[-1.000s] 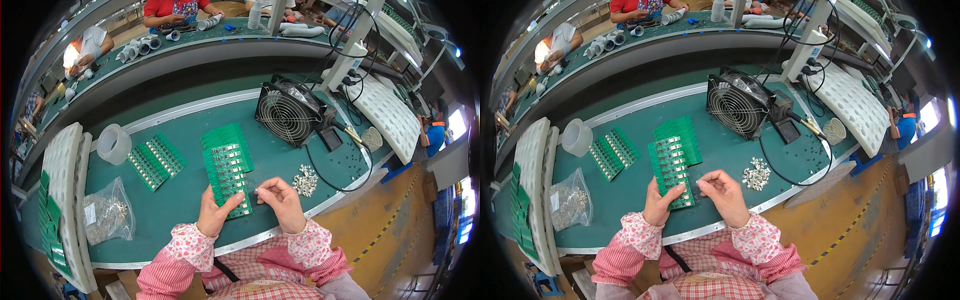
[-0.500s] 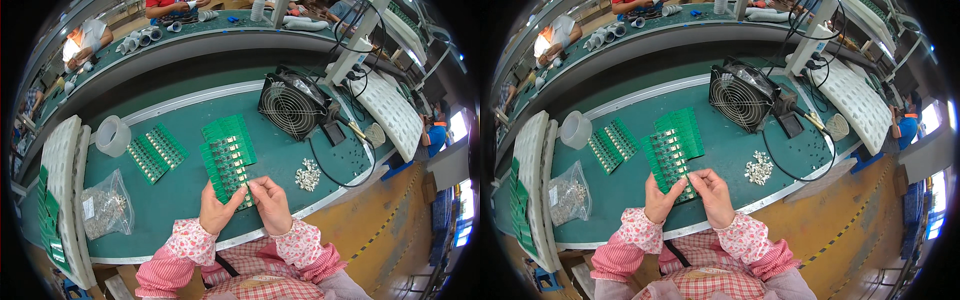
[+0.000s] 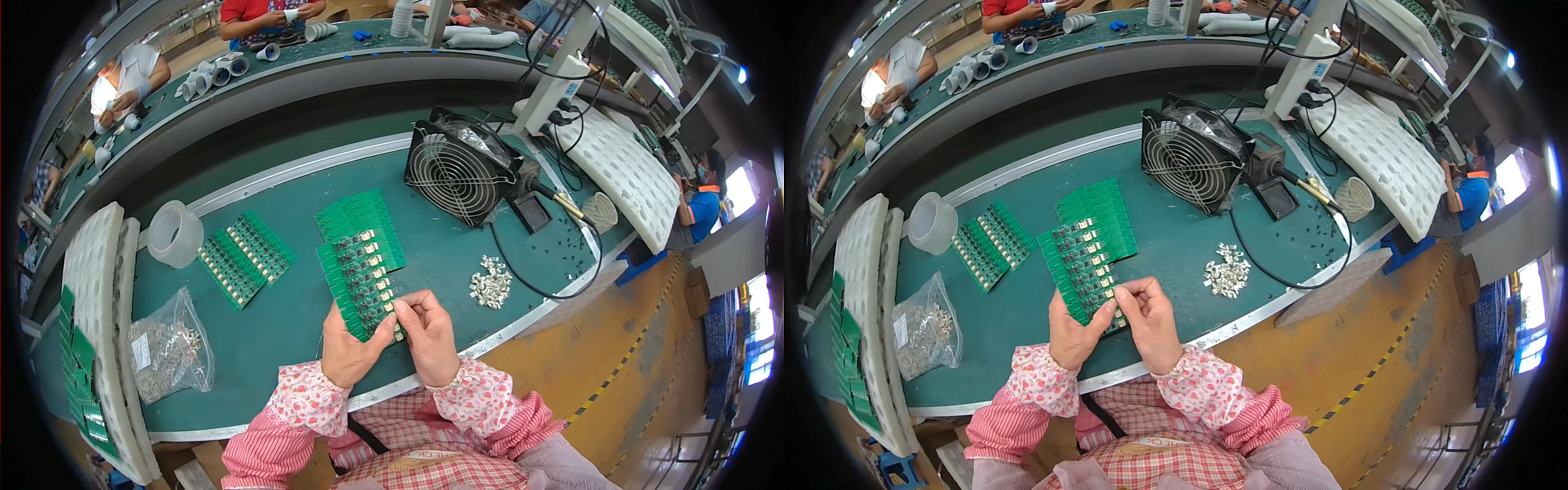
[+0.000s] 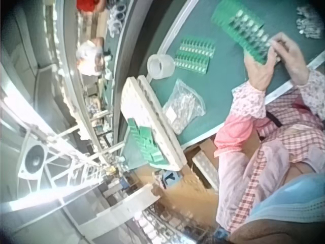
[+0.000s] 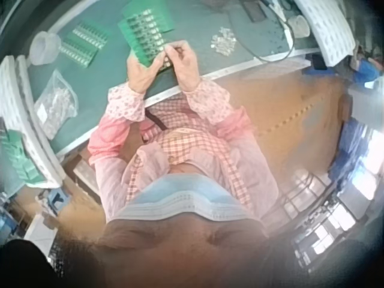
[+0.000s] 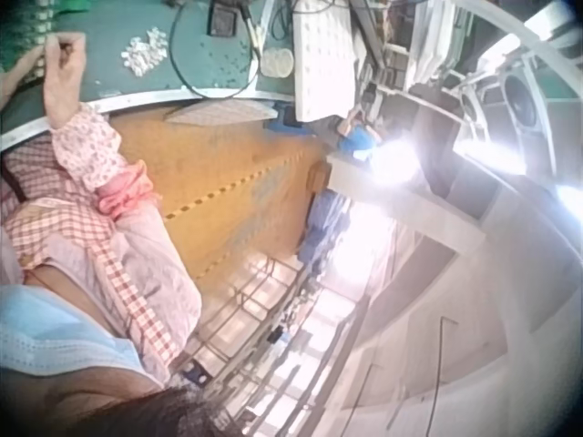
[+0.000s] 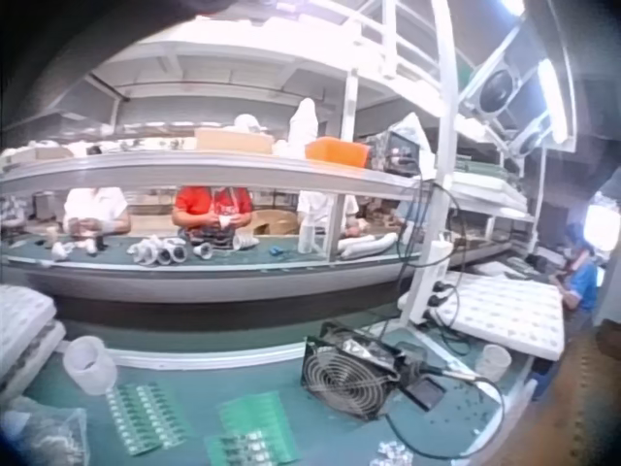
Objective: The person solders small electronic components onto green printed circuit board strips with a soldering iron and solder wire.
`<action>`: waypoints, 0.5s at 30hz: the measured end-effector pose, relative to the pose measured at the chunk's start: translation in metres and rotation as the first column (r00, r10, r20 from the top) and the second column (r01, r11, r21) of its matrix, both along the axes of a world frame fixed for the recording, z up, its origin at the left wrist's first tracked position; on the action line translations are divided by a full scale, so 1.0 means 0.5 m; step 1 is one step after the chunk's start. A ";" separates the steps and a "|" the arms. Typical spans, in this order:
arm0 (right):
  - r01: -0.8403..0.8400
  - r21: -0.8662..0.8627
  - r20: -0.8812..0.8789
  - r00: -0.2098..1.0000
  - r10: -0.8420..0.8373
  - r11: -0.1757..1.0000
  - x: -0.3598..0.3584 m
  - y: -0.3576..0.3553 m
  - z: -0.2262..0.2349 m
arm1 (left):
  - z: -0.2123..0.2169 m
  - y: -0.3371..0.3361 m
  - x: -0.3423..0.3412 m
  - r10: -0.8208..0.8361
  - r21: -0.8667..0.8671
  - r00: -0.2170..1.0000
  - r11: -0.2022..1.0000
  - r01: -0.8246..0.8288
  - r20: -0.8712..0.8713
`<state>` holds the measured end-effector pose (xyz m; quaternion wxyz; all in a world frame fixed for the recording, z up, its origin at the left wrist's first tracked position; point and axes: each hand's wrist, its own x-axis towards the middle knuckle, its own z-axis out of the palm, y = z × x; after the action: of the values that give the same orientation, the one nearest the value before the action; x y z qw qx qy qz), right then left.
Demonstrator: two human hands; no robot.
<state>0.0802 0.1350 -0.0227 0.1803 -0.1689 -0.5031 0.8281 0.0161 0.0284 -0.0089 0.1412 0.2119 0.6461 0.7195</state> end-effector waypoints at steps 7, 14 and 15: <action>0.096 0.888 0.002 0.977 -0.213 0.450 0.022 0.106 0.038 | 0.005 -0.009 -0.009 -0.044 0.026 0.996 0.999 0.042 0.079; 0.004 0.970 -0.096 0.927 -0.362 -0.245 0.068 0.207 0.040 | -0.008 -0.003 -0.018 -0.039 0.076 0.985 0.997 0.027 0.168; 0.008 0.970 -0.099 0.926 -0.364 -0.244 0.068 0.215 0.037 | -0.009 -0.003 -0.020 -0.036 0.066 0.988 0.997 0.026 0.150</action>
<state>0.1143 0.2422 -0.0042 0.3093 -0.1354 -0.9391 0.0637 0.0063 0.0267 -0.0131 0.1939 0.1714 0.6071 0.7513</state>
